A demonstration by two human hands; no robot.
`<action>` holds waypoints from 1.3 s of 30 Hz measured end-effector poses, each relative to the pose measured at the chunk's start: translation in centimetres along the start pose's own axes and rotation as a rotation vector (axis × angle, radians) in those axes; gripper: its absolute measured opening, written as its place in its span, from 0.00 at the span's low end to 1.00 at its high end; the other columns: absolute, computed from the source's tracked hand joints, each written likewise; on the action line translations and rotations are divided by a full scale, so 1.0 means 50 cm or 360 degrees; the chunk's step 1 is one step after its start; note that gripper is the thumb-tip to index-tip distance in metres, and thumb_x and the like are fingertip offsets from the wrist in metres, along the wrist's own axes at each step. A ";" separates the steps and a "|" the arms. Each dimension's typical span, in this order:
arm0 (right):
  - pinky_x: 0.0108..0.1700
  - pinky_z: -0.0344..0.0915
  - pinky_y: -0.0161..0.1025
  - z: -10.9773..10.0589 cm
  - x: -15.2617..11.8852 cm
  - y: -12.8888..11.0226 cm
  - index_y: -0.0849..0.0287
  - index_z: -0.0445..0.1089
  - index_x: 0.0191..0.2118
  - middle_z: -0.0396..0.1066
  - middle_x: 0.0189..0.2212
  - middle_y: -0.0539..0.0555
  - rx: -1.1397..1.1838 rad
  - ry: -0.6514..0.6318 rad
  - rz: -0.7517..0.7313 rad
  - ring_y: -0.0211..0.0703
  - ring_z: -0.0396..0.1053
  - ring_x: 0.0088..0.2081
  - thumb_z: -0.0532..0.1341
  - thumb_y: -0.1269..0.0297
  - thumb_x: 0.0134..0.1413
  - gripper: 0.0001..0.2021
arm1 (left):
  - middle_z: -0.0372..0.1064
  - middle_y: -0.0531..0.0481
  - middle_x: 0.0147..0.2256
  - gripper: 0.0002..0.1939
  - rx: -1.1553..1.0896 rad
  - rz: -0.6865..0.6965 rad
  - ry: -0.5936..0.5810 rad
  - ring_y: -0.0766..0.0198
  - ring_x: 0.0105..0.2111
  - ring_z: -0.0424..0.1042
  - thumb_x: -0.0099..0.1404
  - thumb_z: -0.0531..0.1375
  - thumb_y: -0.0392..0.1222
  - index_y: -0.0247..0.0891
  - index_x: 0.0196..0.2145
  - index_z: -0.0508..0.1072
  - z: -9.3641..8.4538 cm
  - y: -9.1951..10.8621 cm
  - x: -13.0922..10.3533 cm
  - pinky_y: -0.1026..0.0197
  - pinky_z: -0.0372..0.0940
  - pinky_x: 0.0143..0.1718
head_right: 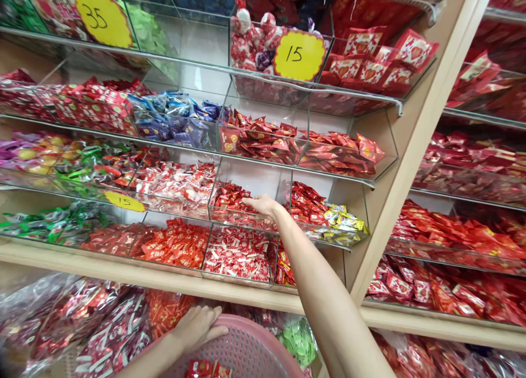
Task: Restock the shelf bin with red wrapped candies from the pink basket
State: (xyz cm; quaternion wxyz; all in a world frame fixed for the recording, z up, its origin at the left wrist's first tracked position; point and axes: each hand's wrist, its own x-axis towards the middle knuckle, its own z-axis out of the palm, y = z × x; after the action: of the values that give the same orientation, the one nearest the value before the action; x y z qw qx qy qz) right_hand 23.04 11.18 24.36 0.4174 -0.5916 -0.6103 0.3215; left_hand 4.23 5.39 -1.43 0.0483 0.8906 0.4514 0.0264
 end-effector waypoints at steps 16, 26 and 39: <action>0.31 0.68 0.28 -0.013 -0.002 -0.003 0.57 0.74 0.31 0.73 0.39 0.51 -0.0022 -0.0377 0.0072 0.36 0.68 0.37 0.66 0.64 0.42 0.07 | 0.74 0.38 0.37 0.32 0.0012 0.0009 0.0025 0.44 0.38 0.73 0.62 0.40 0.65 0.38 0.43 0.69 0.000 0.002 -0.007 0.48 0.66 0.37; 0.32 0.66 0.23 -0.027 -0.007 -0.008 0.57 0.73 0.36 0.73 0.39 0.51 0.0012 -0.0510 0.0200 0.33 0.68 0.37 0.65 0.67 0.44 0.10 | 0.74 0.40 0.36 0.33 0.0027 0.0012 0.0067 0.45 0.37 0.73 0.62 0.39 0.65 0.38 0.43 0.69 0.014 -0.004 -0.006 0.47 0.66 0.36; 0.27 0.70 0.29 -0.002 0.012 -0.018 0.62 0.65 0.33 0.71 0.26 0.51 0.0028 -0.0104 0.0212 0.31 0.68 0.24 0.61 0.62 0.52 0.08 | 0.74 0.39 0.36 0.32 0.0031 0.0025 0.0099 0.45 0.37 0.74 0.62 0.40 0.65 0.38 0.43 0.69 0.004 0.002 -0.013 0.47 0.67 0.36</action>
State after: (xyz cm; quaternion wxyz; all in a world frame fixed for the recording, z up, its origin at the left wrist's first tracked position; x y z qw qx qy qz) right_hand 22.76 11.66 25.25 0.3802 -0.6163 -0.5800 0.3732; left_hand 3.94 4.79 -1.60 0.0254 0.8933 0.4459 0.0500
